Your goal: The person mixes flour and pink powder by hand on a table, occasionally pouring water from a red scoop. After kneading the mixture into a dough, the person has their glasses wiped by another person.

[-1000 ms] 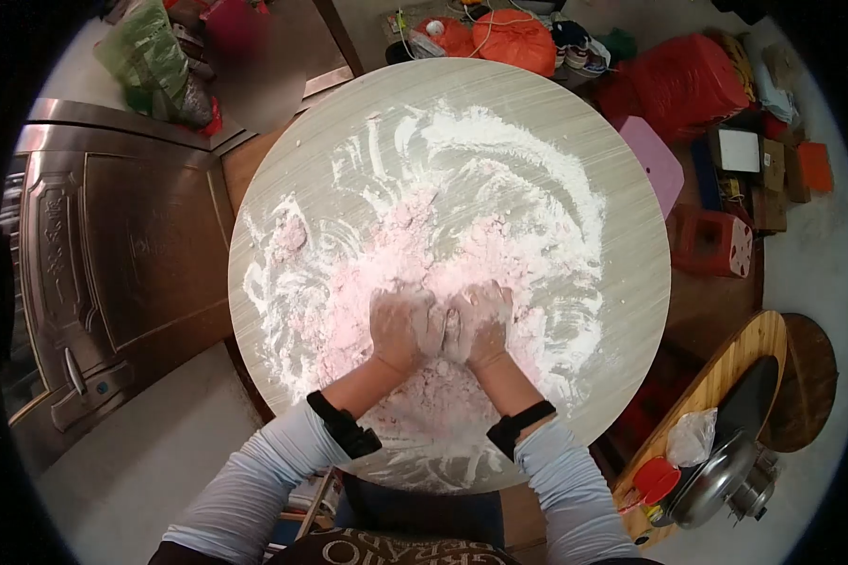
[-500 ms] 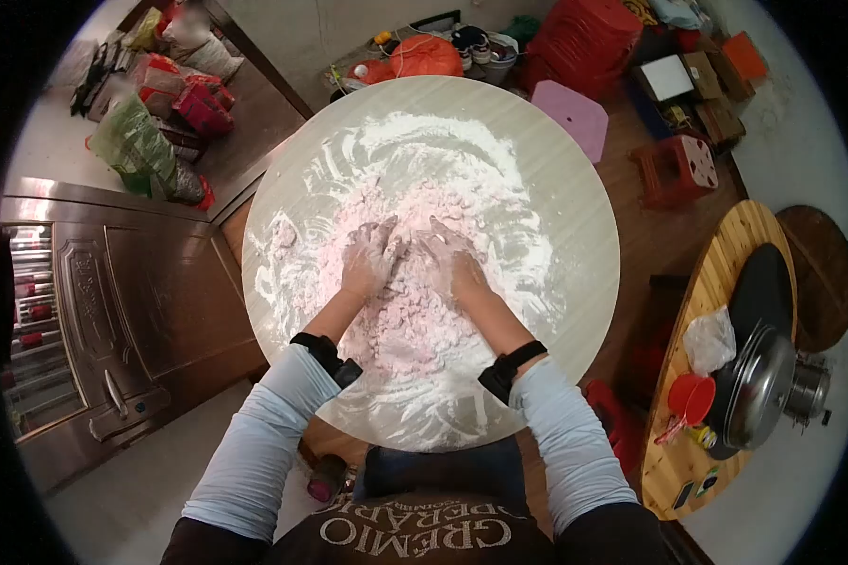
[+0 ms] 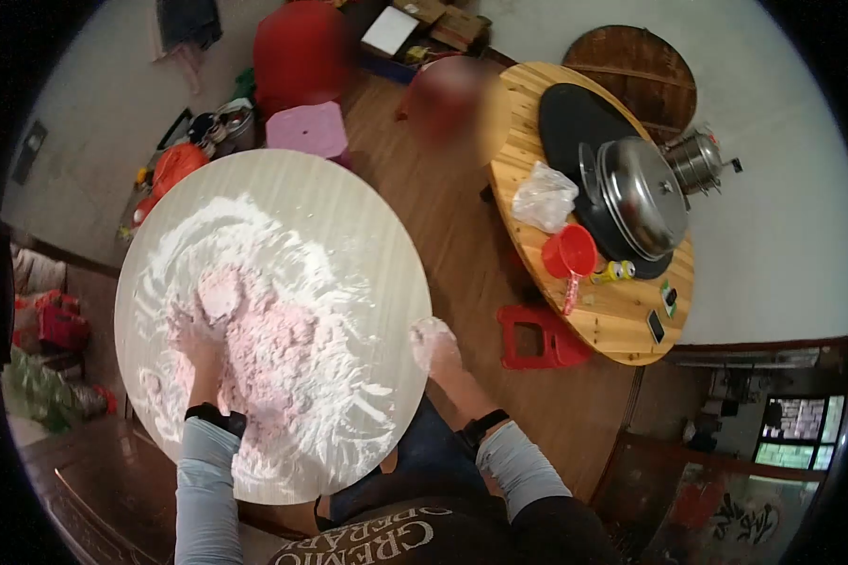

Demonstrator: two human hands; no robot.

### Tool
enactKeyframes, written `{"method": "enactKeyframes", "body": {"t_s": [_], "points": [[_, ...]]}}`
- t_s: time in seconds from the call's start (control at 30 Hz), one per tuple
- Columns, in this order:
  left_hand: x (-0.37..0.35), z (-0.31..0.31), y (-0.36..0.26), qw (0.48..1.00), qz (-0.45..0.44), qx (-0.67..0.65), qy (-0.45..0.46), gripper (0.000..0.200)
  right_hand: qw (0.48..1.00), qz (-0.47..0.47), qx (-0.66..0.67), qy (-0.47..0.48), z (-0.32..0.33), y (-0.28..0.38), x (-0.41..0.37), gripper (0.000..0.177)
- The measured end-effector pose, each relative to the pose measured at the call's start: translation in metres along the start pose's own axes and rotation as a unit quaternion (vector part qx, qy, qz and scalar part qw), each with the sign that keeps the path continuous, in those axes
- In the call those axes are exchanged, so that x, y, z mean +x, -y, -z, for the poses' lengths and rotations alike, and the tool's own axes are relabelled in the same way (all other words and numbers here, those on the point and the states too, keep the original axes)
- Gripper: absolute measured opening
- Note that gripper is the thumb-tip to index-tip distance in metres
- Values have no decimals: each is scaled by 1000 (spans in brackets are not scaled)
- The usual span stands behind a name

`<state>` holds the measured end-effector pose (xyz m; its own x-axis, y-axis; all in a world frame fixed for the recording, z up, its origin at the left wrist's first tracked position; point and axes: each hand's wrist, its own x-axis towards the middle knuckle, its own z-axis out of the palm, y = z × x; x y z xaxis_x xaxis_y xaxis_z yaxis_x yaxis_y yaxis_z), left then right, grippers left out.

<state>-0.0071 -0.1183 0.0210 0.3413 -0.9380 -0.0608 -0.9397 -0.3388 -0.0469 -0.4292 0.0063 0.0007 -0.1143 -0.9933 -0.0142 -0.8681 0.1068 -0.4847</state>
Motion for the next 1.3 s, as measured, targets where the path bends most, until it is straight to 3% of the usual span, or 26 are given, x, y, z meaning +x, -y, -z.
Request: {"method": "enactKeyframes", "body": {"t_s": [0.07, 0.13, 0.17, 0.2, 0.23, 0.3, 0.33, 0.37, 0.4, 0.43, 0.47, 0.5, 0.53, 0.57, 0.6, 0.67, 0.77, 0.9, 1.0, 1.13, 1.23, 1.3], "points": [[38, -32, 18, 993, -113, 23, -34, 87, 989, -55, -35, -130, 56, -73, 12, 18], [69, -40, 17, 988, -152, 2, 37, 83, 969, -96, -51, -221, 110, -166, 16, 18], [78, -38, 9, 987, -157, 6, 34, 83, 943, -222, -99, -228, 139, -195, 23, 17], [83, -35, 0, 989, -141, 10, 50, 79, 919, -221, -172, -279, 154, -238, 21, 22], [87, -32, -12, 990, -122, 15, 65, 76, 890, -162, -258, -340, 169, -269, 22, 30], [102, -45, -37, 985, -145, 66, 68, 72, 919, -246, -211, -223, 184, -344, 16, 34], [106, -51, -30, 978, -152, 121, 75, 68, 949, -292, 13, -116, 181, -403, 11, 34], [109, -76, -25, 996, -90, 20, 0, 63, 854, -408, 316, -65, 206, -320, 31, 35], [119, -119, 5, 988, -144, 25, -58, 61, 741, -397, 538, -60, 189, -336, 39, 37], [112, -115, 3, 992, -119, -20, -44, 61, 700, -407, 580, -91, 179, -329, 50, 38], [105, -128, 3, 993, -97, -14, -73, 64, 665, -435, 607, -17, 172, -353, 49, 37], [87, -78, -17, 992, -81, -44, 80, 66, 661, -422, 619, -43, 163, -369, 48, 37], [62, -80, -21, 992, -98, -79, -11, 67, 683, -421, 590, -84, 156, -368, 50, 40], [34, -56, -30, 994, -68, -85, 10, 67, 704, -418, 559, -134, 150, -367, 54, 43], [4, -33, -38, 994, -43, -96, 34, 66, 707, -414, 562, -113, 146, -367, 56, 43], [-47, -29, -31, 989, -1, -149, 24, 67, 704, -489, 490, -160, 141, -365, 54, 44], [-111, -26, -30, 980, 100, -173, 18, 65, 746, -492, 423, -148, 146, -351, 48, 46], [-136, -25, -16, 974, 79, -211, 29, 61, 784, -458, 392, -150, 163, -283, 37, 45], [-126, -31, -2, 983, 25, -174, 57, 63, 802, -435, 391, -119, 168, -213, 31, 41], [-109, -28, 2, 993, -34, -98, 64, 74, 838, -328, 435, 3, 152, -142, 33, 43], [-89, -10, -1, 978, -40, -52, 197, 84, 865, -299, 391, 96, 134, -75, 41, 44], [-80, -25, 7, 983, -60, -49, 165, 83, 874, -273, 369, 159, 120, -29, 43, 44]]}}
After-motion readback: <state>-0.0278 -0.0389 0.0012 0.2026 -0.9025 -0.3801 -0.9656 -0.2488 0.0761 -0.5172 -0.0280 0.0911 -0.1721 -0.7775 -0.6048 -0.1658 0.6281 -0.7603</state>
